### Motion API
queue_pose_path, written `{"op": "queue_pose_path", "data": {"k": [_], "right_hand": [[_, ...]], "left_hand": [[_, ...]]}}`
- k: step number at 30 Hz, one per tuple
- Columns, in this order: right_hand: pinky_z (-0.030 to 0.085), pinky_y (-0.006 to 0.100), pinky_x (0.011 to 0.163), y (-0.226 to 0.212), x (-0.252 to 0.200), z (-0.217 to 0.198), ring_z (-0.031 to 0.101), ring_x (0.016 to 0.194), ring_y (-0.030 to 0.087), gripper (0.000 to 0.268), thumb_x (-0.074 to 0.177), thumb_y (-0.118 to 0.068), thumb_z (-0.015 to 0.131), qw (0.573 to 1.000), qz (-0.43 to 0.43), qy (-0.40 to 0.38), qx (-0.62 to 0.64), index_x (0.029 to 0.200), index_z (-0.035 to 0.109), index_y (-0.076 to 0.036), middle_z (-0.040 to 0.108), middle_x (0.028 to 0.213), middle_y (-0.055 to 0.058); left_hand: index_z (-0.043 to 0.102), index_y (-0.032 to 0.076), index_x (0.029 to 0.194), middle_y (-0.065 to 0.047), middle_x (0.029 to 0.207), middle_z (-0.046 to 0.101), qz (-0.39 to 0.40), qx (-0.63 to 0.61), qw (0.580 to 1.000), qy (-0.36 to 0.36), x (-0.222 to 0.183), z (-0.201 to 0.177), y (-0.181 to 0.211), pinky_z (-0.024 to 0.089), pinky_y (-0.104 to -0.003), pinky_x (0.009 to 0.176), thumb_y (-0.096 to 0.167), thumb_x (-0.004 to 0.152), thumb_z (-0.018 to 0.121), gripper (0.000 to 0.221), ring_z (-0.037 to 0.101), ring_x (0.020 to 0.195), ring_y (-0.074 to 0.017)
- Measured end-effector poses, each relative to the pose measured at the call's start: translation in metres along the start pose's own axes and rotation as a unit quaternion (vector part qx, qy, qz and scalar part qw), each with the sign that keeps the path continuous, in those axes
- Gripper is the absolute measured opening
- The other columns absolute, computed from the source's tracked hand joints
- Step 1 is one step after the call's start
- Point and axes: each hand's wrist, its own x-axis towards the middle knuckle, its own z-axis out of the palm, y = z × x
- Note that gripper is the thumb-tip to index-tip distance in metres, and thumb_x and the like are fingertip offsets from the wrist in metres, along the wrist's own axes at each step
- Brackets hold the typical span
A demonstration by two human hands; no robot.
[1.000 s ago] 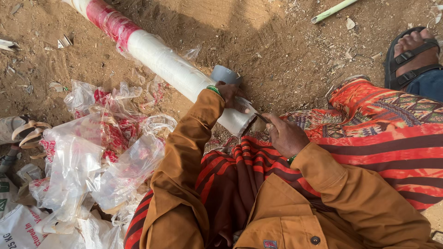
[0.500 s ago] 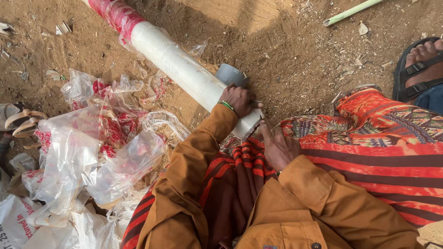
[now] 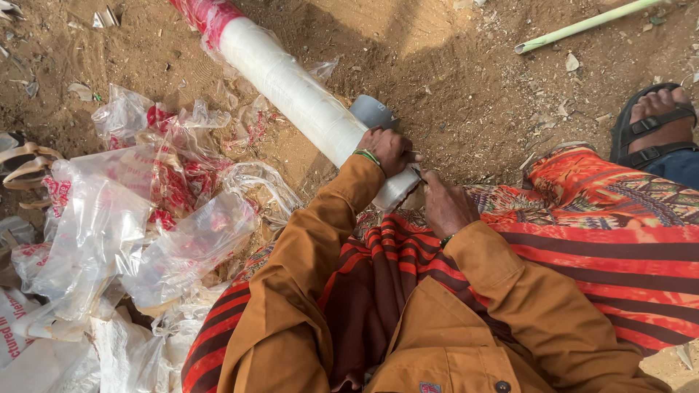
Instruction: The person wraps adhesive tape and plastic film around a large white plastic pipe, occasionally using a small tool to cut the film, while sitting on the ground in a storage area.
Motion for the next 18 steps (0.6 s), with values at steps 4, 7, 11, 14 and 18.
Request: {"op": "queue_pose_path", "data": {"k": [4, 7, 11, 14, 18], "right_hand": [[0.054, 0.058, 0.071, -0.006, 0.012, 0.001, 0.071, 0.084, 0.047, 0.035, 0.100, -0.021, 0.048, 0.999, -0.042, 0.005, 0.005, 0.134, 0.053, -0.012, 0.071, 0.095, 0.026], [0.053, 0.057, 0.072, 0.001, 0.000, 0.005, 0.070, 0.085, 0.047, 0.027, 0.106, -0.024, 0.045, 1.000, 0.015, -0.008, 0.013, 0.129, 0.055, -0.014, 0.072, 0.097, 0.023], [0.052, 0.058, 0.070, -0.005, 0.003, 0.007, 0.069, 0.085, 0.048, 0.028, 0.104, -0.022, 0.045, 1.000, -0.014, 0.012, -0.005, 0.129, 0.054, -0.013, 0.071, 0.095, 0.024], [0.051, 0.059, 0.068, -0.003, 0.011, 0.010, 0.068, 0.084, 0.049, 0.030, 0.102, -0.022, 0.046, 0.999, -0.016, 0.015, -0.031, 0.130, 0.054, -0.015, 0.068, 0.094, 0.027], [0.052, 0.059, 0.072, 0.012, 0.003, 0.021, 0.068, 0.086, 0.050, 0.025, 0.106, -0.025, 0.046, 1.000, 0.006, 0.024, 0.002, 0.127, 0.055, -0.015, 0.070, 0.094, 0.026]], "left_hand": [[0.081, 0.021, 0.093, -0.007, 0.087, 0.076, -0.050, -0.007, 0.998, -0.030, 0.004, -0.013, -0.008, 0.052, -0.047, 0.082, 0.060, 0.088, 0.065, 0.042, 0.072, 0.087, -0.0321], [0.081, 0.020, 0.091, -0.007, 0.086, 0.077, -0.033, -0.016, 0.999, -0.008, -0.002, -0.001, 0.001, 0.053, -0.048, 0.082, 0.060, 0.089, 0.065, 0.043, 0.073, 0.086, -0.0321], [0.082, 0.021, 0.091, -0.008, 0.086, 0.077, -0.055, -0.011, 0.998, -0.023, 0.002, -0.010, 0.000, 0.054, -0.048, 0.078, 0.061, 0.087, 0.065, 0.044, 0.072, 0.084, -0.0326], [0.082, 0.020, 0.092, -0.008, 0.088, 0.076, -0.060, 0.005, 0.997, -0.043, 0.003, -0.009, -0.004, 0.055, -0.048, 0.079, 0.062, 0.093, 0.062, 0.047, 0.073, 0.085, -0.0321], [0.082, 0.021, 0.094, -0.008, 0.088, 0.077, -0.058, -0.028, 0.998, -0.003, -0.001, 0.003, 0.002, 0.056, -0.048, 0.079, 0.061, 0.089, 0.064, 0.044, 0.073, 0.084, -0.0331]]}}
